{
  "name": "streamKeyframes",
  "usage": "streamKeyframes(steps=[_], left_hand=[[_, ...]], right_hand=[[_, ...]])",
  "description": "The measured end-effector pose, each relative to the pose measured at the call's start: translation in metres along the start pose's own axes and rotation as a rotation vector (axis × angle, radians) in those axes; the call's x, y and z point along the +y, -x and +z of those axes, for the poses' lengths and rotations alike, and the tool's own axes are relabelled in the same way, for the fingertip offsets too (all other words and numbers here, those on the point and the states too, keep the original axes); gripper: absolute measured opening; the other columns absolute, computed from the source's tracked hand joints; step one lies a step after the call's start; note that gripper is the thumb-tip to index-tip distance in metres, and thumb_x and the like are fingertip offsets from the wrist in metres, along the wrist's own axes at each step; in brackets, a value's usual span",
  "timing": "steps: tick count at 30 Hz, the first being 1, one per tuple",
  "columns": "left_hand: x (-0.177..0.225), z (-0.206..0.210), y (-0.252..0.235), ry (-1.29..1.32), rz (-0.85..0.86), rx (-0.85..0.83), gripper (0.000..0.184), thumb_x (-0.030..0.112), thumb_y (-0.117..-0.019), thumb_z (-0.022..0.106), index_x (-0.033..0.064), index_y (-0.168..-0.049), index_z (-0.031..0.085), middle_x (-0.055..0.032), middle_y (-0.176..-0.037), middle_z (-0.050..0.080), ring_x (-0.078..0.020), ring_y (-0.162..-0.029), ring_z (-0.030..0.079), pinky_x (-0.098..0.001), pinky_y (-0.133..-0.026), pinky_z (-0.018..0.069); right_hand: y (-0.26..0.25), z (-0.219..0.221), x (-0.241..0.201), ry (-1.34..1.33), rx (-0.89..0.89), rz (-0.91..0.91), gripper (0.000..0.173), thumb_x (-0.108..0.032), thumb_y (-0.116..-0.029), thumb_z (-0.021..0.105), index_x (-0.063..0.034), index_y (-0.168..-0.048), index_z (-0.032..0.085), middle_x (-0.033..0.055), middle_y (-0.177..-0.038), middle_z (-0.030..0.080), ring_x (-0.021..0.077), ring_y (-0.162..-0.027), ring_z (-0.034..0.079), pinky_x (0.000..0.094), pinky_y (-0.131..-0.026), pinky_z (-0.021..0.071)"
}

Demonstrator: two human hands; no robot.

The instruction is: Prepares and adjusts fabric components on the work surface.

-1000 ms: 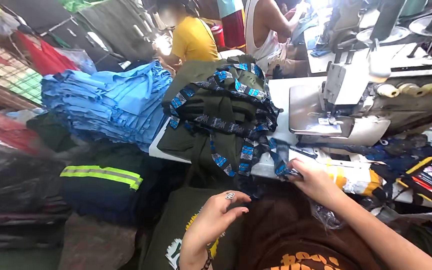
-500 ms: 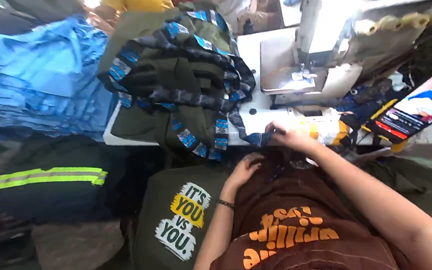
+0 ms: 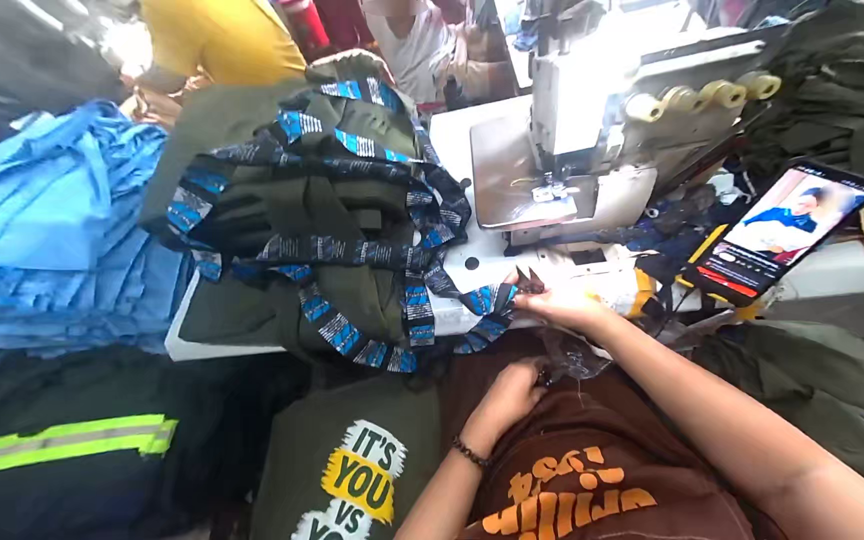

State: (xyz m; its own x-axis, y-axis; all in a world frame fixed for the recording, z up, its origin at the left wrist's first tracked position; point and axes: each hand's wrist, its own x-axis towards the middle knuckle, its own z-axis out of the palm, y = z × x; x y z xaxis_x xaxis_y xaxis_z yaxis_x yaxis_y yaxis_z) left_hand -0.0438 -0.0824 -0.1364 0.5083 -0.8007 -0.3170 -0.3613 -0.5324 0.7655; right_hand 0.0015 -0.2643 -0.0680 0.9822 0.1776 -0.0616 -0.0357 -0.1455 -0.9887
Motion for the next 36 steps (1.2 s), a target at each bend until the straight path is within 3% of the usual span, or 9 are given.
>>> streamKeyframes(steps=[4, 8, 10, 12, 17, 23, 27, 31, 36], left_hand=[[0.004, -0.022, 0.031, 0.074, 0.061, 0.044, 0.029, -0.001, -0.0901, 0.069, -0.0029, -0.119, 0.07, -0.0184, -0.115, 0.071, -0.0281, -0.108, 0.068, -0.045, -0.1, 0.0524], [0.009, -0.064, 0.082, 0.296, 0.203, 0.22, 0.025, 0.001, -0.0828, 0.076, 0.0022, -0.108, 0.074, -0.0049, -0.105, 0.072, -0.0097, -0.094, 0.07, -0.0273, -0.087, 0.0594], [0.012, -0.087, 0.107, 0.472, 0.159, 0.343, 0.032, -0.001, -0.0814, 0.076, 0.0044, -0.113, 0.071, -0.003, -0.105, 0.073, -0.0118, -0.086, 0.072, -0.0299, -0.075, 0.0634], [0.016, -0.109, 0.129, 0.486, 0.055, 0.505, 0.038, -0.004, -0.0812, 0.073, 0.0008, -0.118, 0.066, -0.0045, -0.102, 0.073, -0.0148, -0.081, 0.073, -0.0323, -0.07, 0.0637], [0.004, -0.124, 0.189, 0.286, -0.405, 0.671, 0.038, -0.002, -0.0894, 0.07, -0.0026, -0.126, 0.063, -0.0104, -0.109, 0.071, -0.0117, -0.084, 0.071, -0.029, -0.076, 0.0618], [-0.024, -0.092, 0.278, 0.272, -0.814, 0.824, 0.034, 0.004, -0.0969, 0.064, -0.0012, -0.13, 0.061, -0.0161, -0.11, 0.069, -0.0189, -0.078, 0.071, -0.0371, -0.072, 0.0613], [0.005, -0.071, 0.256, 0.501, -0.269, 0.836, 0.036, -0.004, -0.0855, 0.067, 0.0008, -0.122, 0.065, -0.0009, -0.101, 0.072, -0.0094, -0.075, 0.071, -0.0264, -0.065, 0.0629], [0.037, -0.063, 0.171, 0.333, 0.134, 0.401, 0.029, 0.003, -0.0925, 0.068, 0.0017, -0.121, 0.068, -0.0046, -0.112, 0.071, -0.0083, -0.091, 0.07, -0.026, -0.079, 0.0616], [0.104, -0.098, 0.093, 0.152, 0.685, 0.086, 0.022, 0.011, -0.0976, 0.068, 0.0025, -0.117, 0.07, -0.0057, -0.108, 0.071, -0.0067, -0.099, 0.067, -0.0228, -0.09, 0.0568]], right_hand=[[0.015, 0.001, 0.004, 0.025, -0.028, -0.045, 0.023, -0.009, -0.0966, 0.061, -0.0008, -0.117, 0.068, 0.0009, -0.098, 0.068, -0.0012, -0.086, 0.061, 0.0207, -0.08, 0.052], [0.056, -0.008, 0.012, -0.034, 0.122, 0.031, 0.024, -0.009, -0.0941, 0.066, 0.002, -0.115, 0.068, -0.0011, -0.089, 0.068, -0.0037, -0.07, 0.057, 0.0179, -0.067, 0.0495], [0.078, -0.016, 0.016, -0.017, 0.175, 0.06, 0.021, -0.012, -0.0956, 0.065, 0.001, -0.111, 0.068, -0.002, -0.091, 0.068, -0.0042, -0.073, 0.058, 0.0174, -0.07, 0.0507], [0.093, -0.022, 0.016, 0.016, 0.265, 0.042, 0.024, -0.013, -0.0979, 0.063, 0.0036, -0.115, 0.068, 0.0026, -0.101, 0.07, -0.0012, -0.085, 0.062, 0.0199, -0.08, 0.0537], [0.122, -0.028, 0.016, -0.064, 0.591, 0.065, 0.019, -0.015, -0.0965, 0.065, -0.0092, -0.114, 0.063, -0.0093, -0.075, 0.061, -0.0013, -0.051, 0.047, 0.0195, -0.048, 0.0454], [0.117, -0.004, 0.003, -0.128, 0.452, 0.007, 0.014, -0.01, -0.0945, 0.063, -0.0188, -0.106, 0.063, -0.0177, -0.071, 0.061, -0.0052, -0.048, 0.047, 0.0139, -0.045, 0.0433], [0.106, -0.003, -0.02, -0.061, 0.376, 0.021, 0.012, -0.008, -0.0959, 0.065, -0.0108, -0.108, 0.063, -0.0095, -0.069, 0.06, -0.0018, -0.046, 0.046, 0.0166, -0.044, 0.0434], [0.093, -0.002, -0.049, 0.023, 0.308, -0.084, 0.014, -0.008, -0.0986, 0.063, -0.0075, -0.112, 0.066, -0.0053, -0.076, 0.063, -0.0014, -0.047, 0.045, 0.0161, -0.042, 0.0414], [0.094, 0.002, -0.036, 0.354, 0.14, -0.182, 0.02, -0.014, -0.098, 0.063, -0.0004, -0.109, 0.072, 0.0102, -0.1, 0.073, 0.0142, -0.092, 0.07, 0.0355, -0.086, 0.0582]])
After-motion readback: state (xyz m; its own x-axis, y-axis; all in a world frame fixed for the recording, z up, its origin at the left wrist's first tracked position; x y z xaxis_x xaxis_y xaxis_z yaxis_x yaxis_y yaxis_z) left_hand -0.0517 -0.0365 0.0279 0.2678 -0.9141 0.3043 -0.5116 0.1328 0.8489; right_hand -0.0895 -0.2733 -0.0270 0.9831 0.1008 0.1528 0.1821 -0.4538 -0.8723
